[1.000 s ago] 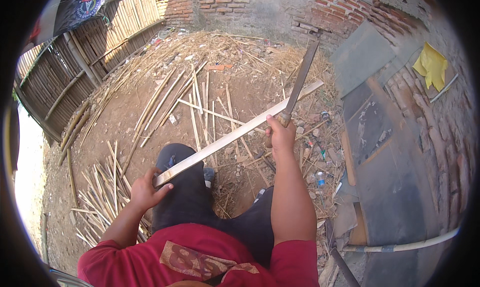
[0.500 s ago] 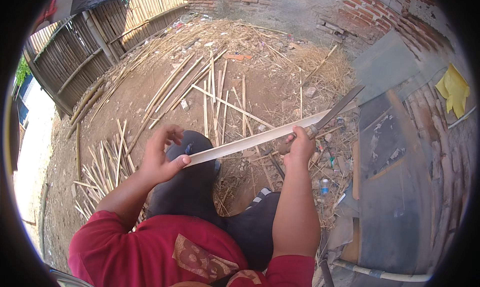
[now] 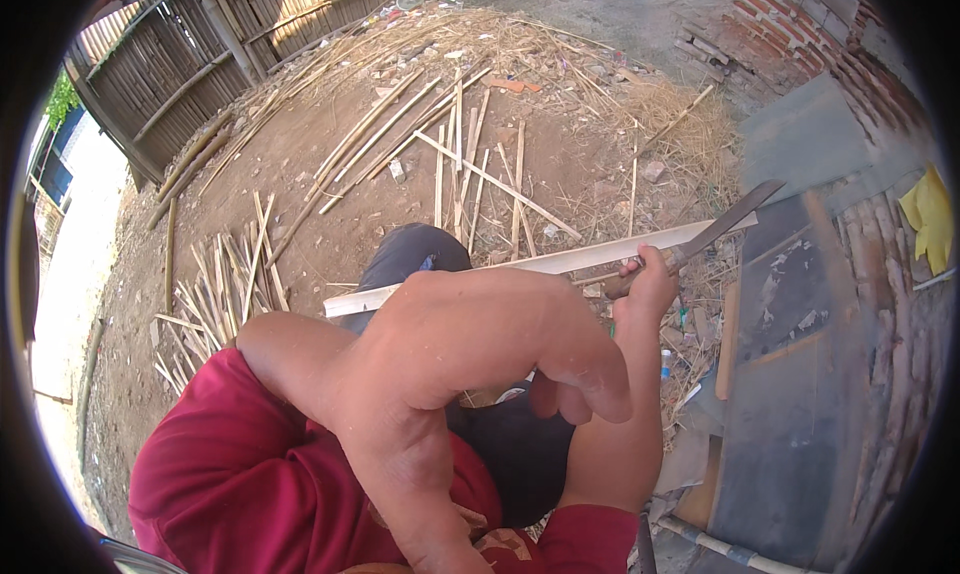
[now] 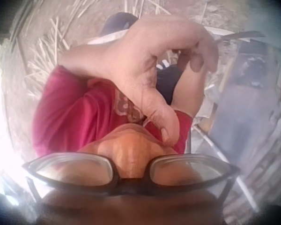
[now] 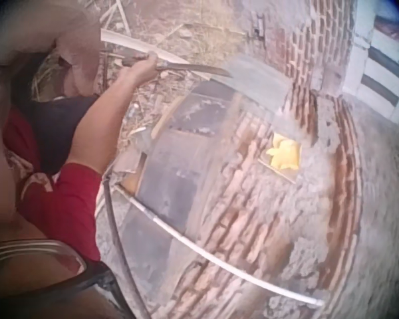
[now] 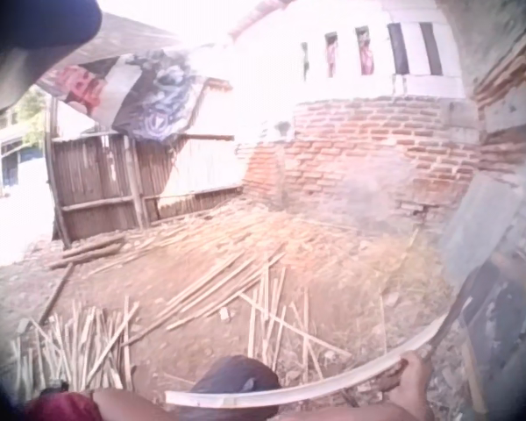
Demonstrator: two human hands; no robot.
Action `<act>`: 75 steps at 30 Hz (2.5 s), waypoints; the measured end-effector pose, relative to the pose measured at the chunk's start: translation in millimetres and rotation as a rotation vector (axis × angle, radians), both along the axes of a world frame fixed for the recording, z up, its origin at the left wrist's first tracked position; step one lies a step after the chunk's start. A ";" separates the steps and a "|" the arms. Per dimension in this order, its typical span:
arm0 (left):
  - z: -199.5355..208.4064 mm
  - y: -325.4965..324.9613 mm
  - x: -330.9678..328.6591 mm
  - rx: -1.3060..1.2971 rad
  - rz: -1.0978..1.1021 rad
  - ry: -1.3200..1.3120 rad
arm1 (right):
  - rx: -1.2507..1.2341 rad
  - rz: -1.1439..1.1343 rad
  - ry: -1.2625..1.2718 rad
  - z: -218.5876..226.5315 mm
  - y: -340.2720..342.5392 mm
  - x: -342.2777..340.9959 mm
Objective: The person shaves a long bamboo strip with a blade, removing thin layers to smooth the surface while sitting outdoors.
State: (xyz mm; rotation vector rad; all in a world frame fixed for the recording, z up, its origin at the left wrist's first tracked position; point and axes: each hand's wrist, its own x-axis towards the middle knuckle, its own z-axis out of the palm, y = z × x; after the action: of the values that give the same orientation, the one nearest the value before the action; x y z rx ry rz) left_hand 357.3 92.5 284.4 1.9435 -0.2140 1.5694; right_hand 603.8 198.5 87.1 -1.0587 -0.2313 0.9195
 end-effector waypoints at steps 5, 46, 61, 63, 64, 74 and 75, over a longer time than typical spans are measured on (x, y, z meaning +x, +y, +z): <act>-0.4 -12.1 -28.9 -0.072 0.064 0.259 | -0.048 0.056 0.054 -19.4 2.8 25.5; -184.0 -41.1 -152.1 -0.543 -0.349 1.853 | -0.046 0.069 -0.009 -47.2 -12.7 15.3; -193.8 -74.8 -181.5 -0.013 -0.017 1.410 | 0.010 0.018 0.033 -52.5 -34.3 10.7; -196.0 -77.9 -183.8 0.031 0.045 1.380 | 0.011 0.009 0.038 -51.6 -38.1 10.7; -198.1 -80.7 -183.7 0.052 0.085 1.370 | 0.007 0.003 0.029 -51.0 -38.6 10.2; -215.3 -99.3 -187.1 0.127 0.251 1.278 | 0.013 -0.014 0.037 -44.3 -46.2 -1.3; -216.5 -99.3 -190.0 0.186 0.260 1.259 | 0.020 -0.018 0.036 -48.2 -48.5 -0.3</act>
State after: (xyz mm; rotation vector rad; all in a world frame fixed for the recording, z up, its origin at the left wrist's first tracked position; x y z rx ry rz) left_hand 167.3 -6.8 67.9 2.7770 0.4452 0.2072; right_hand 603.5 150.0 38.9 -1.0237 -0.1997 0.9175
